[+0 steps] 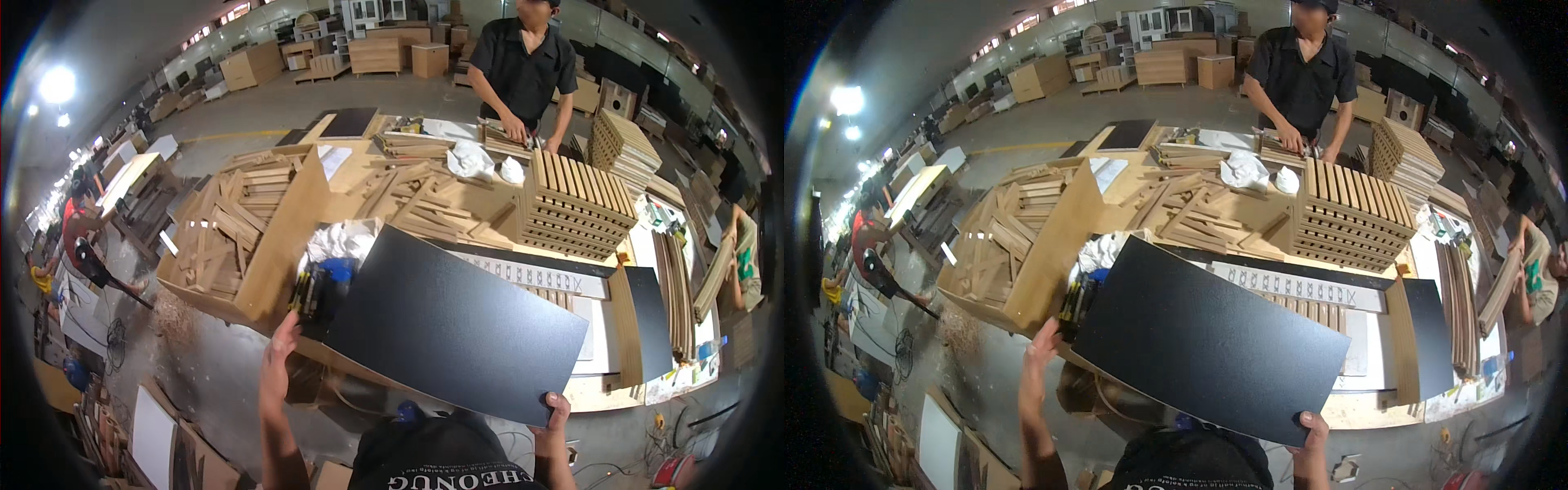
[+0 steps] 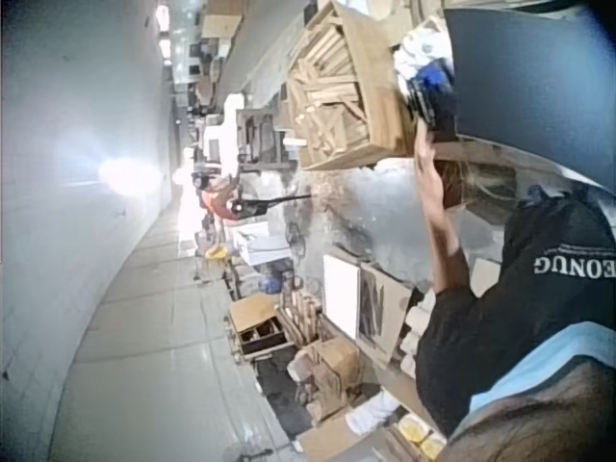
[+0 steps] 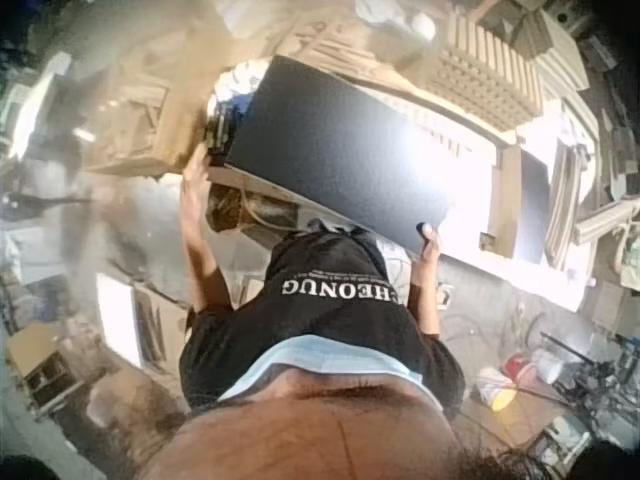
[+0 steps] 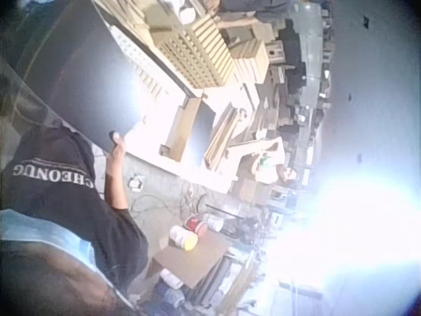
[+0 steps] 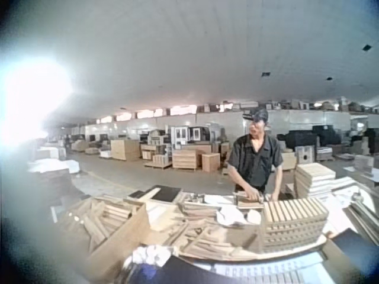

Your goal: The person applies adhesive from a plastic bag onto several parallel wood slats, then places a dark rectangular panel on top and presses it down.

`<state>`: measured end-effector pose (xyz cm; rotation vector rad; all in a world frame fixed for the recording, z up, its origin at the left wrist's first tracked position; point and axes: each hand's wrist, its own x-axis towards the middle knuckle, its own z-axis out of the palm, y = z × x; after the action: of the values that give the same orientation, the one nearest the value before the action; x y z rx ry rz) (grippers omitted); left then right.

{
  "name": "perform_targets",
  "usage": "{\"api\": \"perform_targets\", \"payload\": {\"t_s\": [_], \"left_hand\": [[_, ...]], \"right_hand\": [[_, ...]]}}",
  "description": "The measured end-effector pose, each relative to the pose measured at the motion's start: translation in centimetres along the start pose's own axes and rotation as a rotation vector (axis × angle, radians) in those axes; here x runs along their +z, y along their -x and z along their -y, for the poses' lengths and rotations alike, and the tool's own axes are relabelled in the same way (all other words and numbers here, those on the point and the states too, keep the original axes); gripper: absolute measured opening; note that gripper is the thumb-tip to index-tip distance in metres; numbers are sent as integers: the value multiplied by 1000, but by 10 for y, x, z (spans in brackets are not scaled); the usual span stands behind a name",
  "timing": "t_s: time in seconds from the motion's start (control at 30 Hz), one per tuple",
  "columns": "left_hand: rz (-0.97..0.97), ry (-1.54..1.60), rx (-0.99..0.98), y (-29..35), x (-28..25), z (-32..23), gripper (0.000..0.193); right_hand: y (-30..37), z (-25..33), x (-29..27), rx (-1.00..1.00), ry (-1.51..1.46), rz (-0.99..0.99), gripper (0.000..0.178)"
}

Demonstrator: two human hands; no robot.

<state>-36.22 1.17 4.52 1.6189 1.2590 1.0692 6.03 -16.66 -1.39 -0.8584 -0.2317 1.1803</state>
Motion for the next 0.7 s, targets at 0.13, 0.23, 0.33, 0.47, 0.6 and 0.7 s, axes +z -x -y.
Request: {"api": "perform_targets", "payload": {"t_s": [0.13,0.23,0.33,0.47,0.6,0.7], "left_hand": [[196,338,36,-26,60,-49,57],[48,216,-80,-19,98,-55,46],[-4,195,-119,-20,124,-20,31],[205,548,-349,-23,136,17,48],[-237,718,-167,-11,203,-34,60],[-414,541,28,-16,245,11,48]], "right_hand": [[-2,13,-10,-12,-51,22,58],[3,28,-19,56,42,-57,44],[6,31,-61,-68,148,22,40],[6,63,-80,-95,191,-158,41],[-30,88,-111,-299,87,-382,43],[-69,99,-141,-523,-109,-451,45]]}}
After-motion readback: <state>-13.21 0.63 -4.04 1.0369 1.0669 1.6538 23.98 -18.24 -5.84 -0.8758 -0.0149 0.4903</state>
